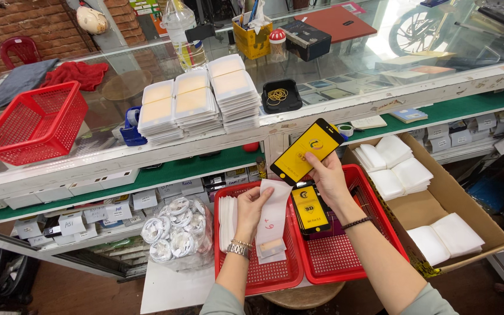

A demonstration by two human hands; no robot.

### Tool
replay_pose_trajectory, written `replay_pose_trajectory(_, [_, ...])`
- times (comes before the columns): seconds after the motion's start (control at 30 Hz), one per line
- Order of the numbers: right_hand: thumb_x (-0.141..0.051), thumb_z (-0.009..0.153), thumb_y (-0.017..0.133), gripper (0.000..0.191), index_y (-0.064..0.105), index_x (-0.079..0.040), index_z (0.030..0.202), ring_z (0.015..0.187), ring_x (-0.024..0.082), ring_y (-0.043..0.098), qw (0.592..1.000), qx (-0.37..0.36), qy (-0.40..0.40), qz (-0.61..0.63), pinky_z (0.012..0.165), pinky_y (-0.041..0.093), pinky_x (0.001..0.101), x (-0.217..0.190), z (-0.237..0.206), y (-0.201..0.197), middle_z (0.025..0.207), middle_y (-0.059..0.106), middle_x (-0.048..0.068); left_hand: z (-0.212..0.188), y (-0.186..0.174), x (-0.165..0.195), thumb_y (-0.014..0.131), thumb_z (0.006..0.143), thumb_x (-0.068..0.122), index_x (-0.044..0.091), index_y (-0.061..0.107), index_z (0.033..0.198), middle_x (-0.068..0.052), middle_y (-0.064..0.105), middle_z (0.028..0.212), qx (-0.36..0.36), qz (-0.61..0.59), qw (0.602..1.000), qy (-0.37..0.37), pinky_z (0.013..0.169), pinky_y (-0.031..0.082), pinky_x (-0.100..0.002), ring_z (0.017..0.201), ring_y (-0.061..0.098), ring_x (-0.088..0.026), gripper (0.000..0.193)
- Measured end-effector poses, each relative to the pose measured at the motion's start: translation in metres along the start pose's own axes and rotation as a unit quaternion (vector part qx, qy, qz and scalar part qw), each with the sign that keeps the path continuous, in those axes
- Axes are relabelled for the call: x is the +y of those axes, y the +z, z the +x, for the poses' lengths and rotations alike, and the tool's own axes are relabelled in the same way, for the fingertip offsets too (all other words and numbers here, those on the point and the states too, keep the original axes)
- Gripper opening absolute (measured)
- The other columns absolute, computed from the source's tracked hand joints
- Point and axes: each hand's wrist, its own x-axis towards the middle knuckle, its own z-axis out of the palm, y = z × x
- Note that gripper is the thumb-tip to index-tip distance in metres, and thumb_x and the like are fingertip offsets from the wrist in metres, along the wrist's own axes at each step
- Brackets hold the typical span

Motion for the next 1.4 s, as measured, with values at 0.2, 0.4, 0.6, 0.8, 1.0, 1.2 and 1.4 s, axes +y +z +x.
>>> replay_pose_trajectory(0.2, [-0.006,0.098,0.060,0.040,0.048,-0.004,0.136,0.117,0.022,0.066,1.000,-0.020,0.005,-0.003,0.095,0.058,0.0387,0.003,0.001,0.006,0.130,0.064,0.010,-0.004,0.004,-0.006,0.076,0.094,0.019,-0.002,0.080,0.100,-0.003,0.078,0.089,-0.012,-0.003,1.000,0.014,0.066,0.051,-0.021,0.074,0.065,-0.005,0.022])
replay_pose_trajectory(0.4, [-0.005,0.095,0.064,0.045,0.049,-0.003,0.137,0.114,0.021,0.067,0.992,-0.059,0.075,-0.083,0.095,0.057,0.0365,0.006,-0.004,0.002,0.127,0.067,0.012,0.001,-0.001,-0.010,0.072,0.096,0.023,-0.002,0.079,0.105,-0.004,0.078,0.092,-0.056,-0.045,0.997,-0.034,0.066,0.053,-0.021,0.075,0.067,-0.006,0.027])
replay_pose_trajectory(0.6, [-0.011,0.093,0.067,0.048,0.047,-0.007,0.136,0.106,0.017,0.069,0.932,-0.091,0.175,-0.305,0.088,0.057,0.0332,-0.008,0.007,0.002,0.119,0.071,0.011,-0.002,-0.005,-0.011,0.073,0.094,0.025,-0.001,0.077,0.110,-0.008,0.080,0.096,-0.093,-0.049,0.990,-0.091,0.070,0.058,-0.023,0.079,0.072,-0.009,0.031])
replay_pose_trajectory(0.8, [-0.030,0.101,0.057,0.033,0.071,-0.012,0.125,0.100,0.017,0.075,0.845,-0.124,0.085,-0.514,0.090,0.063,0.0338,0.021,-0.002,0.003,0.116,0.077,0.007,-0.004,-0.008,-0.018,0.072,0.092,0.026,-0.002,0.074,0.111,-0.012,0.080,0.096,-0.022,-0.038,0.989,-0.138,0.067,0.061,-0.028,0.076,0.075,-0.014,0.034])
replay_pose_trajectory(1.0, [-0.031,0.092,0.066,0.047,0.062,-0.010,0.134,0.115,0.021,0.066,0.856,-0.165,0.072,-0.485,0.098,0.053,0.0386,0.056,-0.037,-0.032,0.129,0.068,0.012,-0.007,-0.018,-0.035,0.072,0.094,0.023,-0.004,0.073,0.114,-0.014,0.080,0.095,0.049,0.059,0.991,-0.114,0.067,0.058,-0.031,0.076,0.075,-0.018,0.033])
replay_pose_trajectory(1.2, [-0.053,0.078,0.080,0.079,0.054,-0.006,0.136,0.120,0.036,0.057,0.649,-0.004,0.114,-0.752,0.098,0.053,0.0446,0.048,-0.043,-0.055,0.125,0.059,0.019,-0.011,-0.025,-0.030,0.076,0.085,0.024,0.005,0.061,0.129,-0.017,0.065,0.123,0.142,0.597,0.787,0.061,0.096,0.048,-0.045,0.116,0.060,-0.031,0.050])
replay_pose_trajectory(1.4, [-0.061,0.077,0.080,0.085,0.052,-0.007,0.137,0.120,0.033,0.059,0.614,0.012,0.157,-0.773,0.094,0.056,0.0450,0.051,-0.055,-0.045,0.126,0.059,0.017,-0.010,-0.062,-0.022,0.071,0.085,0.009,0.008,0.055,0.144,-0.014,0.059,0.125,0.157,0.757,0.631,0.060,0.094,0.049,-0.041,0.118,0.055,-0.031,0.061])
